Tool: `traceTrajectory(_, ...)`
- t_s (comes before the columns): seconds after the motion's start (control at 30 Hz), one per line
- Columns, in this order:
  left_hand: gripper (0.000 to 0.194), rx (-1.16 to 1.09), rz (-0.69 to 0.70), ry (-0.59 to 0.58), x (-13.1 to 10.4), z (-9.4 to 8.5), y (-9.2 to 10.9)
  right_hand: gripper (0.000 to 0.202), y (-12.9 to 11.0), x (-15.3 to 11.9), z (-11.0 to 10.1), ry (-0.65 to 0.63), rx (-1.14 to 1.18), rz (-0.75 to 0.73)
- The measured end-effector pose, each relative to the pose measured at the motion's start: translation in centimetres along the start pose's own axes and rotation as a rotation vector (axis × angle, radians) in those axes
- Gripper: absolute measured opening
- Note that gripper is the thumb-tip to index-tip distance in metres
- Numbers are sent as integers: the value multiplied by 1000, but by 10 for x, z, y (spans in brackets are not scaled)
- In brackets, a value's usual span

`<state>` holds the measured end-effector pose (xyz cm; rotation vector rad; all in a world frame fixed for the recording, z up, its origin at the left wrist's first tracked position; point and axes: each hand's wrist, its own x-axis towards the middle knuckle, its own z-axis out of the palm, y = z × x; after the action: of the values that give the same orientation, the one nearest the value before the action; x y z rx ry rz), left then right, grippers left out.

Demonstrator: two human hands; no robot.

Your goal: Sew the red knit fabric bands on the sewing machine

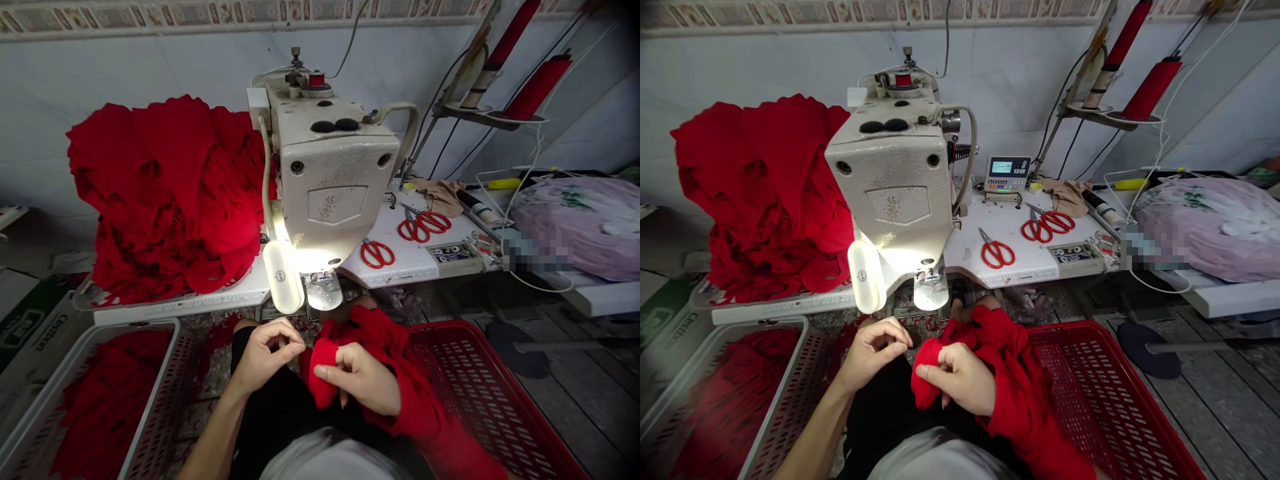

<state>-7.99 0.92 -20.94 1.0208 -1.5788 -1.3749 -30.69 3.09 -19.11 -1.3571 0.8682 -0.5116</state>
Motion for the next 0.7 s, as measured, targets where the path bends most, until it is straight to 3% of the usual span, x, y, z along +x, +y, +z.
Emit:
traceTrajectory(0.07,22,94,12,-132,5,8,9,42,1,-1,-3,-105,-159,-2)
traceTrajectory(0.17,26,182,14,-455,12,20,17,40,2,-2,-14,-168,-354,-56)
traceTrajectory(0.27,29,203,-42,-569,16,20,17,31,0,-4,-33,-175,-344,-60)
traceTrajectory(0.37,32,188,-121,-438,16,14,17,31,0,-5,-49,-49,-257,-72)
traceTrajectory(0.53,30,51,-176,-48,15,16,15,33,9,4,-52,259,-10,-68)
traceTrajectory(0.6,34,45,-120,9,15,17,14,33,8,7,-49,299,42,-79)
traceTrajectory(0.7,26,236,48,40,15,15,15,30,-2,7,-45,360,-26,-148)
